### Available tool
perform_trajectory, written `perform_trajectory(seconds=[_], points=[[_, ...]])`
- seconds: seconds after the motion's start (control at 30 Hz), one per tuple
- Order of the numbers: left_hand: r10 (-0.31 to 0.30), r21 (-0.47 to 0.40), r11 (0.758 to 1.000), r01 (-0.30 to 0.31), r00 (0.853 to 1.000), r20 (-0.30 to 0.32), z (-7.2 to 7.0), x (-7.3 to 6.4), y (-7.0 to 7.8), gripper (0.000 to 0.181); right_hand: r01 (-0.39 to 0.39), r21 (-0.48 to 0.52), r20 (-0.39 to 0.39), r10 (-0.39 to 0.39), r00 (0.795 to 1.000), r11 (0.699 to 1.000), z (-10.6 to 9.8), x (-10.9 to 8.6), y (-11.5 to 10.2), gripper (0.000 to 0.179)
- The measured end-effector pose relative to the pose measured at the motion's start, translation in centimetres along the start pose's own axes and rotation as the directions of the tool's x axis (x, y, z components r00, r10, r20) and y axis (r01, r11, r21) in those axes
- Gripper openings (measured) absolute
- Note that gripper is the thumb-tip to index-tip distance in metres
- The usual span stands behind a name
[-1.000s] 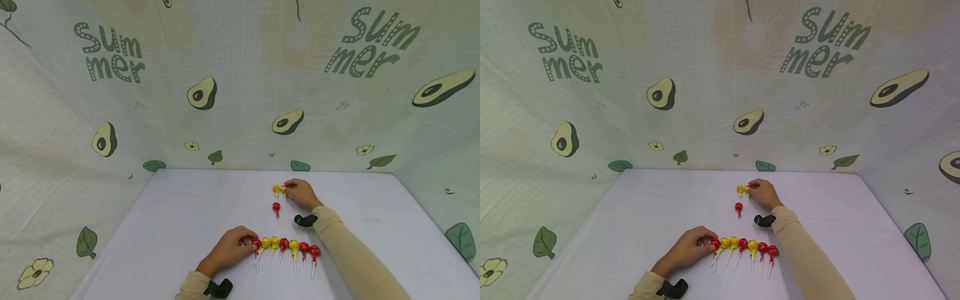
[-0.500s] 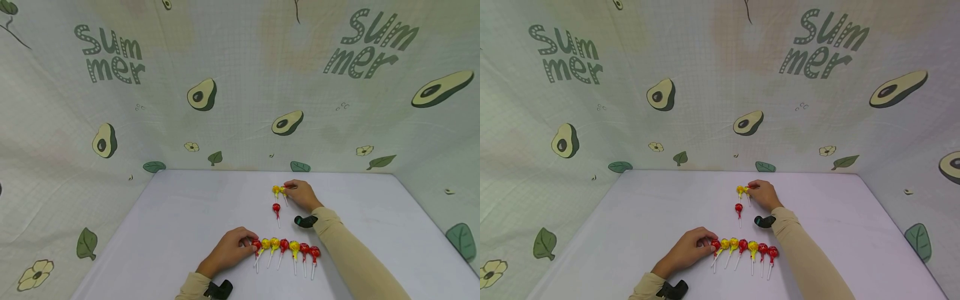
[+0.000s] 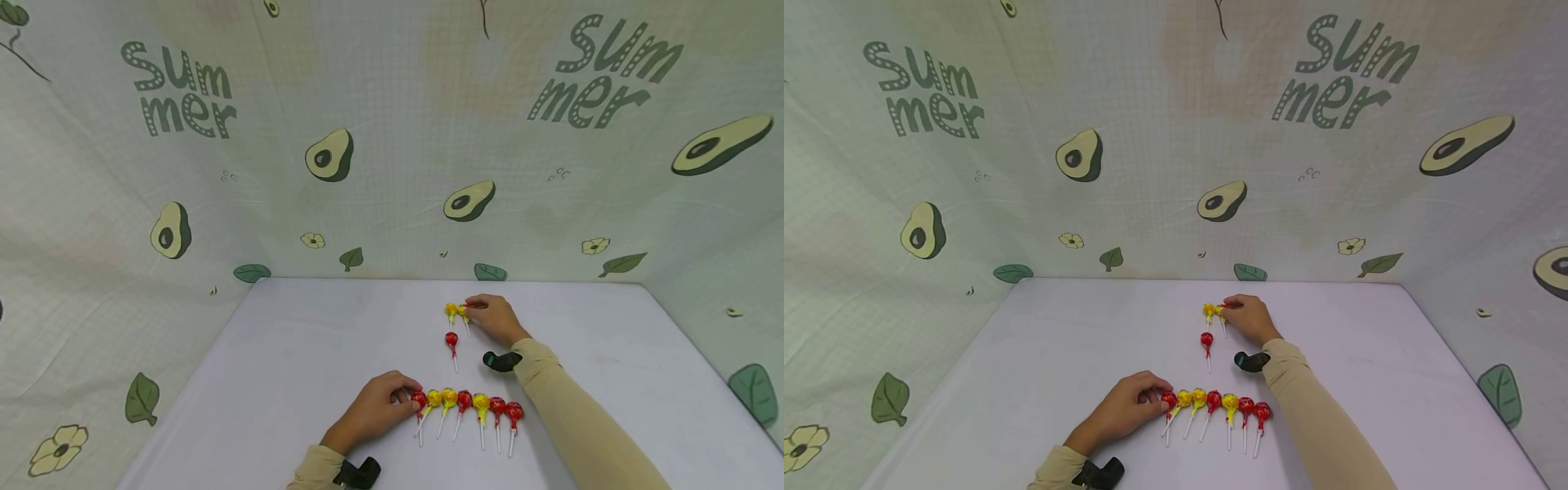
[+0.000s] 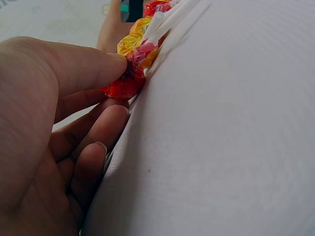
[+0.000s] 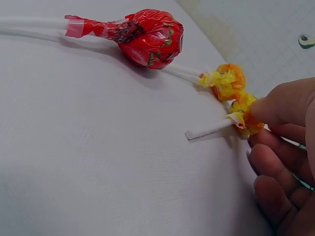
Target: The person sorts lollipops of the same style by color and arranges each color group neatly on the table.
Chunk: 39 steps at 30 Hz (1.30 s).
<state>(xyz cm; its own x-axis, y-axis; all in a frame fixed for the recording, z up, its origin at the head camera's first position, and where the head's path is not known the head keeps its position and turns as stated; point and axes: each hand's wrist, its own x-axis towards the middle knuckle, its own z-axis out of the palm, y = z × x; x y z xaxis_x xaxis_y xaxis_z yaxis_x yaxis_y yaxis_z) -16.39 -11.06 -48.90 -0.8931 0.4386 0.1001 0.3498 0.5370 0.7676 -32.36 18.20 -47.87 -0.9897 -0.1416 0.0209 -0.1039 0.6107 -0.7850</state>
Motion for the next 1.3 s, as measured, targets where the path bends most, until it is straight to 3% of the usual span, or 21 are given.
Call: perform_trajectory(seconds=[0.23, 0.5, 0.83, 1.03, 1.3], points=[[-0.013, 0.009, 1.0, 0.013, 1.0, 0.007, 0.2, 0.2, 0.0, 0.02, -0.035, 0.045, 0.015, 0.035, 0.999, 0.998, -0.9, -0.4, 0.5, 0.038], [-0.029, 0.016, 0.999, 0.029, 1.0, 0.012, 0.1, 0.0, 0.2, 0.02, -0.045, 0.068, 0.012, 0.044, 0.999, 0.997, -1.8, -2.1, 0.2, 0.036], [-0.007, 0.013, 1.0, 0.007, 1.0, 0.002, 0.2, -0.2, 0.0, 0.019, -0.023, 0.197, -0.045, 0.033, 0.998, 0.98, -2.4, -6.3, 0.0, 0.042], [0.008, 0.01, 1.0, -0.008, 1.0, 0.001, -0.1, 0.0, 0.1, 0.02, -0.029, 0.217, -0.066, 0.044, 0.997, 0.976, -2.3, -8.8, -0.3, 0.04], [0.013, 0.025, 1.0, -0.013, 1.0, 0.0, 0.0, 0.0, -0.2, 0.021, 0.013, 0.224, -0.051, -0.001, 0.999, 0.974, -2.2, -11.4, -0.5, 0.041]])
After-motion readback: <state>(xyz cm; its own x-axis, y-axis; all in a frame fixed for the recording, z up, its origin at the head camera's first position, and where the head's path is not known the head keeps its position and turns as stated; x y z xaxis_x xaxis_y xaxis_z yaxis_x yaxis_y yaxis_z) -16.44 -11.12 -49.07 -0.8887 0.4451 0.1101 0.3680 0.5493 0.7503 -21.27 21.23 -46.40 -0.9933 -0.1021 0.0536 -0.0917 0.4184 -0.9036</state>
